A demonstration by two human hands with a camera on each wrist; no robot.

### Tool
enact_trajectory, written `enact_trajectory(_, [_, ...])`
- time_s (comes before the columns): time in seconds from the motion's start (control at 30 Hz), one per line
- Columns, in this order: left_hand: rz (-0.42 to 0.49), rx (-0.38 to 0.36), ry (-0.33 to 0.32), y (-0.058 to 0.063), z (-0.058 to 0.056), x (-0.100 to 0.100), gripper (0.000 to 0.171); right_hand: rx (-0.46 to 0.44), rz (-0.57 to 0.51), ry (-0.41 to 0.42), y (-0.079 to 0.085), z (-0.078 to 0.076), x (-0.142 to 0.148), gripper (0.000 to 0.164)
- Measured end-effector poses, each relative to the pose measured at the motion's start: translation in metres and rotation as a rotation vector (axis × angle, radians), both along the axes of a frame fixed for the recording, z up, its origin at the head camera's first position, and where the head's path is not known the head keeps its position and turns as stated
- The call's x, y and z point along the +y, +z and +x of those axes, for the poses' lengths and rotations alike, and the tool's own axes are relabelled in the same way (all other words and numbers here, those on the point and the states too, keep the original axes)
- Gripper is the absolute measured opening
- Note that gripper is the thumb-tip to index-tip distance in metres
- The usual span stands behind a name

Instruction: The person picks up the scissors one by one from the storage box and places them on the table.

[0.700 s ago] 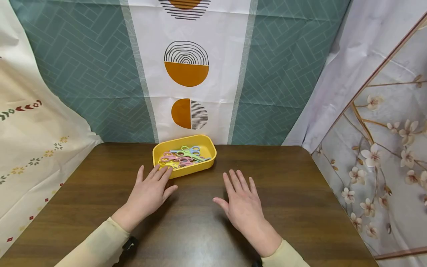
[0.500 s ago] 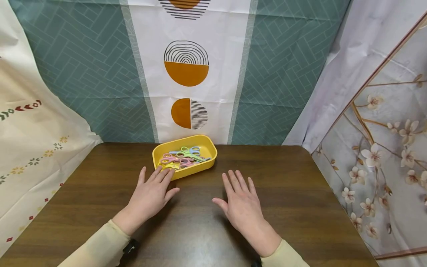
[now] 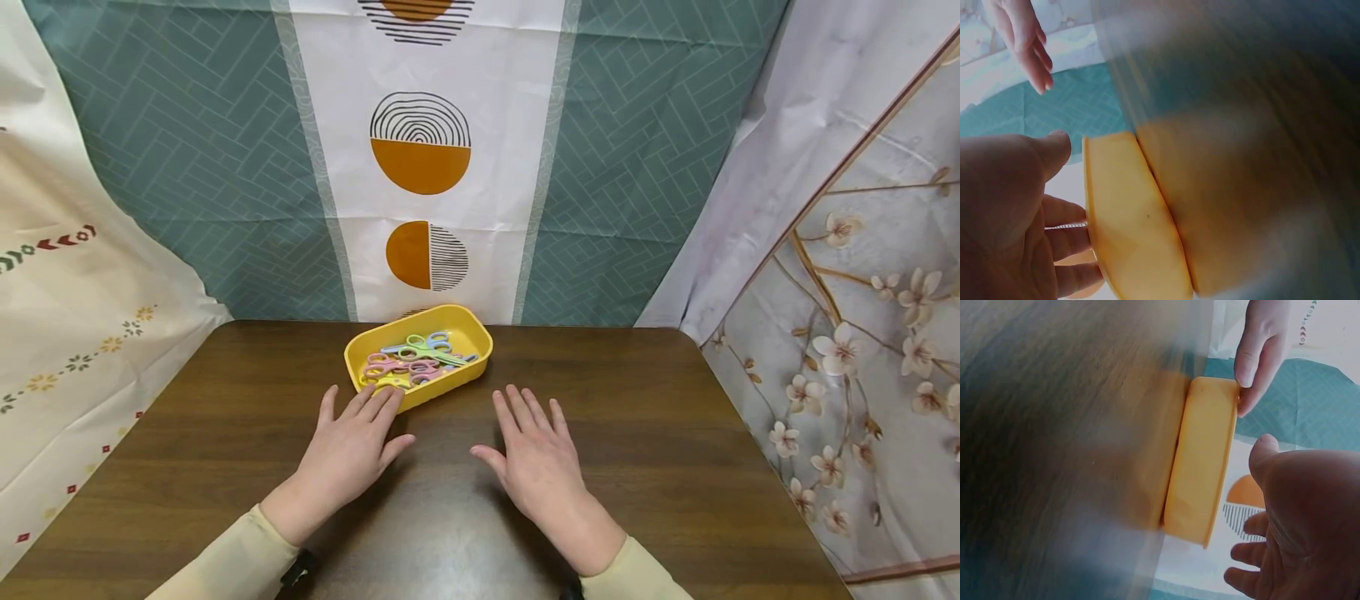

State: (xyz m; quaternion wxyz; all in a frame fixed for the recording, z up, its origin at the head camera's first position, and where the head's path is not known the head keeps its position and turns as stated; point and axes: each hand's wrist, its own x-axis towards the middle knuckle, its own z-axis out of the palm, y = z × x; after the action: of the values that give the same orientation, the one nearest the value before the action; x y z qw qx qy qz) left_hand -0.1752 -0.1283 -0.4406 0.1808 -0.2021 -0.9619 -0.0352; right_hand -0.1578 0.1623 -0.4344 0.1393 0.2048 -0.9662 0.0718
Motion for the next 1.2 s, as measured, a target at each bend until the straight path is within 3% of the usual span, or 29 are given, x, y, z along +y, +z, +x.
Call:
enact_trajectory(0.33, [-0.021,-0.042,-0.030,0.000,0.004,0.018,0.071,0.029,-0.008,0.012,-0.001,0.000,-0.006,0.082])
enact_trajectory(0.57, [-0.010,-0.024,-0.105,0.003,0.008,0.031,0.067,0.043,-0.030,0.027,-0.001,-0.001,-0.010,0.081])
enact_trajectory(0.7, [0.014,-0.021,-0.132,0.006,0.005,0.028,0.066,0.054,-0.031,0.036,-0.003,-0.001,-0.012,0.081])
enact_trajectory(0.93, [0.049,-0.019,-0.031,0.018,-0.015,0.002,0.062,0.065,-0.043,0.062,0.001,-0.004,-0.014,0.081])
enact_trajectory(1.2, [0.094,-0.127,0.098,0.015,-0.036,-0.026,0.066,-0.011,-0.052,0.084,0.006,-0.006,-0.025,0.080])
